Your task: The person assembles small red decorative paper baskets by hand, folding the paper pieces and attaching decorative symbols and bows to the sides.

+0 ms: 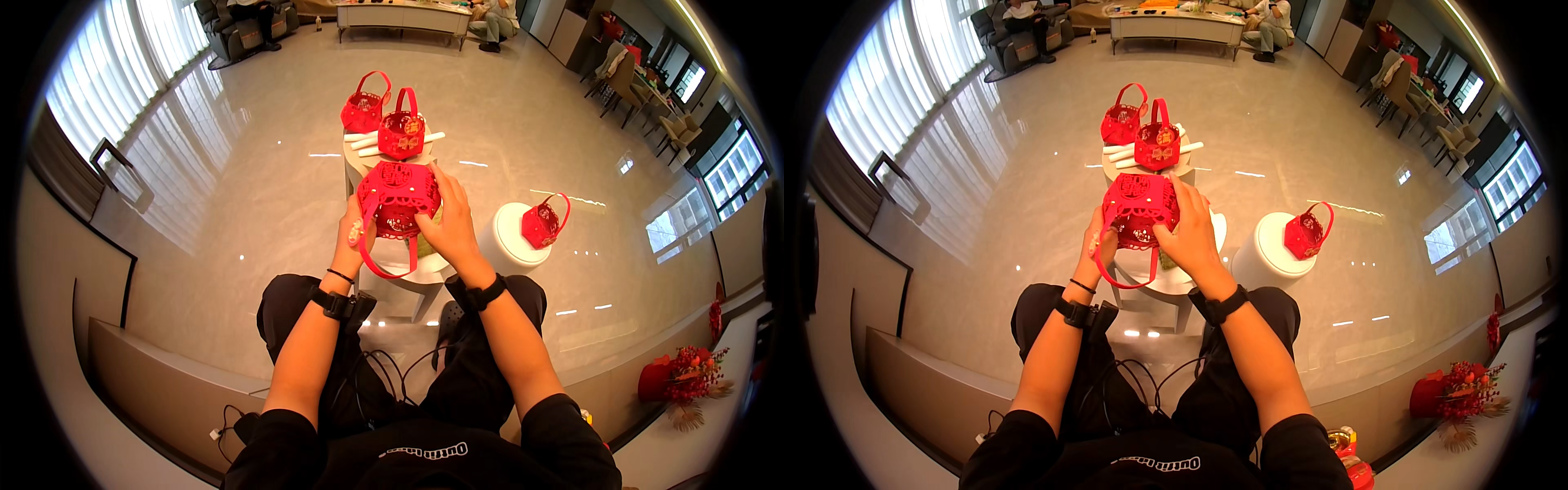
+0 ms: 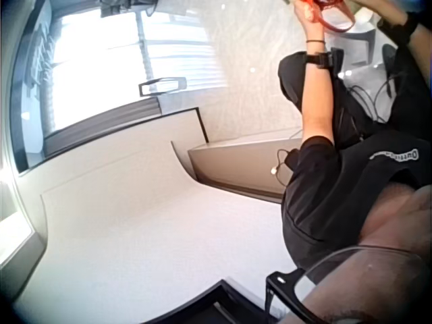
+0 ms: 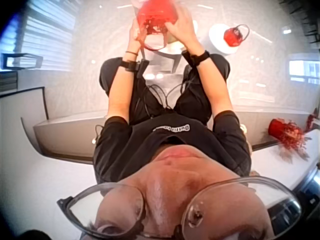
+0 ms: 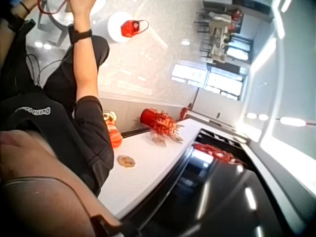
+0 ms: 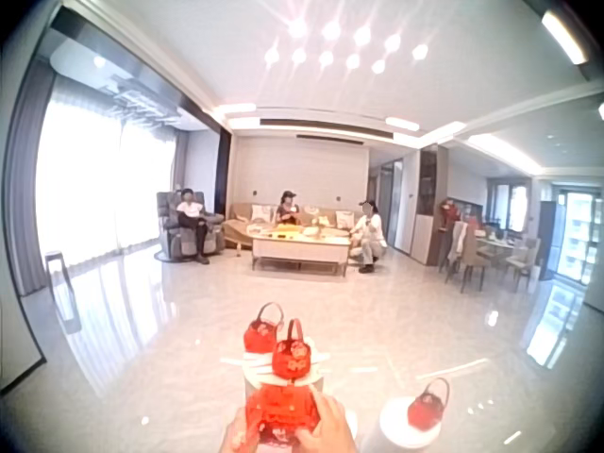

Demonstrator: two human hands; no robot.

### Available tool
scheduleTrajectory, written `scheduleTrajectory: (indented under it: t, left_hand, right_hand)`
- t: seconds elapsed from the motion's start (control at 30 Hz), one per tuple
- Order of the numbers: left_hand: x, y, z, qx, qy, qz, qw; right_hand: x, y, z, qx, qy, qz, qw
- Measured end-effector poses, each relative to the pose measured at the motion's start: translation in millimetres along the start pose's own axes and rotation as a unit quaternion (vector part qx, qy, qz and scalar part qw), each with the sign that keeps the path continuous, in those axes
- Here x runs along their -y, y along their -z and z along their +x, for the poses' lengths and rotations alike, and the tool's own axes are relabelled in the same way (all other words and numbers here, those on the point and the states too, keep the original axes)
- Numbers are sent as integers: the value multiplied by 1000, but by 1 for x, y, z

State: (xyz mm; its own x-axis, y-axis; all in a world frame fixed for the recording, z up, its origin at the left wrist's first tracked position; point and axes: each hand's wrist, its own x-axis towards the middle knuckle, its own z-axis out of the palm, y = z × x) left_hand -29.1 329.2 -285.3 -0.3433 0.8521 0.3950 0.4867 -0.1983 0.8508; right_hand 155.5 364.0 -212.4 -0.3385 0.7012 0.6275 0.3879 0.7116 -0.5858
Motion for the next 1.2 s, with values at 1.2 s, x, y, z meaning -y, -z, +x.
scheduleTrajectory:
  t: [1.2]
  left_hand:
    - [-41,6,-8,20,30,19,999]
  right_hand:
    - [-16,3,-7,50,-42,-79,995]
